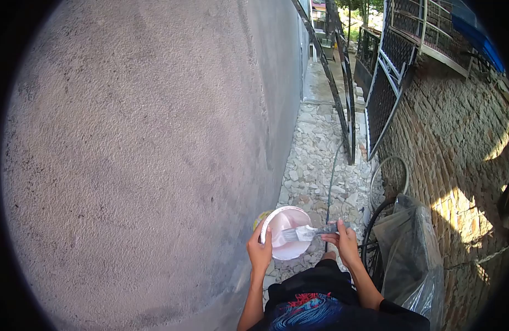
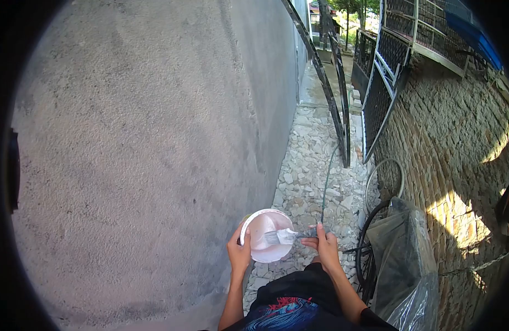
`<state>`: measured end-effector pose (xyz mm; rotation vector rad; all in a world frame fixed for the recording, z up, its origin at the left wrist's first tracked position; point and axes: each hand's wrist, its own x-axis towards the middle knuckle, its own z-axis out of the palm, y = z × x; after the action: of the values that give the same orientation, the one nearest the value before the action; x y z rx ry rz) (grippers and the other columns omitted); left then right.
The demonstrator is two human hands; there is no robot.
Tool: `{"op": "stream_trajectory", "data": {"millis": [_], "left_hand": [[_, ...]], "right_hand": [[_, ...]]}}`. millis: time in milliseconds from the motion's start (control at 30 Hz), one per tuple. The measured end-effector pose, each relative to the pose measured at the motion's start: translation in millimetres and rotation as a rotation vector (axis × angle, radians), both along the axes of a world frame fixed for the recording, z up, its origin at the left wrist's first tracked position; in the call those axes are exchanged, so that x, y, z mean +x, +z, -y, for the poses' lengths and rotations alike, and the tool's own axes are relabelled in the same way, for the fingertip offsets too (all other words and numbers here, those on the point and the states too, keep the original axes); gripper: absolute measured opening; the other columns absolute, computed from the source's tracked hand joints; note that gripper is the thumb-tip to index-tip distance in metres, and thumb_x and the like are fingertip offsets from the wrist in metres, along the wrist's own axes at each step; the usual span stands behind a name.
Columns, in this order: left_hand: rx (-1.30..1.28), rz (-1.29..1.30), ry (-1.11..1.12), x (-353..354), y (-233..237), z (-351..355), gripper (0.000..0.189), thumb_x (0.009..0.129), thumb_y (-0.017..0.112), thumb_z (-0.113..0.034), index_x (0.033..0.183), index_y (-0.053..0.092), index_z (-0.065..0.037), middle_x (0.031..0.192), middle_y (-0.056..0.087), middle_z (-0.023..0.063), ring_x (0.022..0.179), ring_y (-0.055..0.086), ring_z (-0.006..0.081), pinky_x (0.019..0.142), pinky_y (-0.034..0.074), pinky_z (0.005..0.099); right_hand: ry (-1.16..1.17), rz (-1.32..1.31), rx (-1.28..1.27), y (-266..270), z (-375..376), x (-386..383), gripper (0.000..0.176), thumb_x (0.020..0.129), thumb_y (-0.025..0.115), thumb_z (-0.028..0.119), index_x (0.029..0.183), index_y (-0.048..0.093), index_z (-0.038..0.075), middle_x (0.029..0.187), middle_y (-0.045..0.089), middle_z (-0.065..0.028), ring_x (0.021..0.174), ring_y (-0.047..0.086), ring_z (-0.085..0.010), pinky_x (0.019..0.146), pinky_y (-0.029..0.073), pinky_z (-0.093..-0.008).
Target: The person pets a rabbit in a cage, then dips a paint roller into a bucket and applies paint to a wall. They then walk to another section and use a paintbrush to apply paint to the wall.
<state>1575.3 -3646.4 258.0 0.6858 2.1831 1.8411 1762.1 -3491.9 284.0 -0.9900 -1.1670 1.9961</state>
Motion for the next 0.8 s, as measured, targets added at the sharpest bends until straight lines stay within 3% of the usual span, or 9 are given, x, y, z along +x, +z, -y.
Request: {"op": "stream_trajectory", "data": {"millis": [267, 567, 633, 700, 733, 767, 800], "left_hand": [[-0.09, -0.159, -0.006, -4, 32, -80, 0.03, 0.094, 0.061, -0.015, 0.12, 0.065, 0.0, 0.113, 0.069, 0.0202, 0.106, 0.067, 0.0243, 0.091, 0.049, 0.0341], [-0.02, -0.127, -0.047, 14, 39, -239, 0.031, 0.093, 0.063, -0.017, 0.12, 0.066, -0.001, 0.105, 0.071, 0.0216, 0.1, 0.069, 0.0217, 0.085, 0.052, 0.0333], [-0.015, -0.105, -0.039, 19, 45, -271, 0.032, 0.093, 0.064, -0.018, 0.12, 0.066, -0.001, 0.104, 0.07, 0.0236, 0.099, 0.068, 0.0199, 0.084, 0.052, 0.0329], [-0.012, -0.11, -0.008, 26, 57, -297, 0.032, 0.093, 0.064, -0.018, 0.12, 0.066, -0.001, 0.104, 0.07, 0.0243, 0.096, 0.069, 0.0202, 0.083, 0.052, 0.0324], [-0.039, -0.115, -0.016, 28, 64, -308, 0.031, 0.095, 0.061, -0.015, 0.121, 0.065, 0.002, 0.107, 0.072, 0.0162, 0.096, 0.064, 0.014, 0.082, 0.052, 0.0298], [-0.052, -0.093, -0.006, 30, 71, -319, 0.031, 0.095, 0.061, -0.015, 0.121, 0.065, 0.002, 0.107, 0.072, 0.0162, 0.096, 0.064, 0.014, 0.082, 0.052, 0.0298], [-0.019, -0.155, 0.008, 31, 77, -330, 0.031, 0.095, 0.062, -0.015, 0.121, 0.065, 0.002, 0.106, 0.072, 0.016, 0.095, 0.065, 0.014, 0.081, 0.052, 0.0298]], "right_hand": [[0.178, -0.082, 0.214, 7, -77, -17, 0.034, 0.104, 0.048, 0.022, 0.113, 0.057, -0.009, 0.108, 0.066, -0.0172, 0.088, 0.069, -0.021, 0.08, 0.058, -0.0315], [0.377, -0.046, 0.312, 26, -233, 7, 0.034, 0.104, 0.045, 0.022, 0.115, 0.056, -0.01, 0.114, 0.064, -0.0203, 0.093, 0.068, -0.0226, 0.088, 0.055, -0.0338], [0.385, 0.0, 0.398, 35, -265, 14, 0.028, 0.102, 0.05, 0.018, 0.114, 0.06, -0.005, 0.113, 0.066, -0.013, 0.096, 0.067, -0.0183, 0.083, 0.054, -0.0286], [0.408, -0.035, 0.446, 46, -292, 18, 0.024, 0.1, 0.053, 0.016, 0.113, 0.061, -0.003, 0.114, 0.066, -0.0132, 0.099, 0.066, -0.0196, 0.085, 0.053, -0.0293], [0.422, -0.081, 0.499, 51, -305, 19, 0.021, 0.098, 0.056, 0.013, 0.113, 0.062, -0.002, 0.114, 0.066, -0.0135, 0.102, 0.065, -0.0209, 0.086, 0.051, -0.03], [0.437, -0.065, 0.482, 53, -316, 22, 0.021, 0.098, 0.056, 0.013, 0.113, 0.062, -0.002, 0.114, 0.066, -0.0135, 0.102, 0.065, -0.0209, 0.086, 0.051, -0.03], [0.461, -0.043, 0.622, 55, -328, 23, 0.02, 0.096, 0.057, 0.01, 0.112, 0.062, -0.002, 0.116, 0.065, -0.0147, 0.106, 0.064, -0.023, 0.089, 0.05, -0.0319]]}}
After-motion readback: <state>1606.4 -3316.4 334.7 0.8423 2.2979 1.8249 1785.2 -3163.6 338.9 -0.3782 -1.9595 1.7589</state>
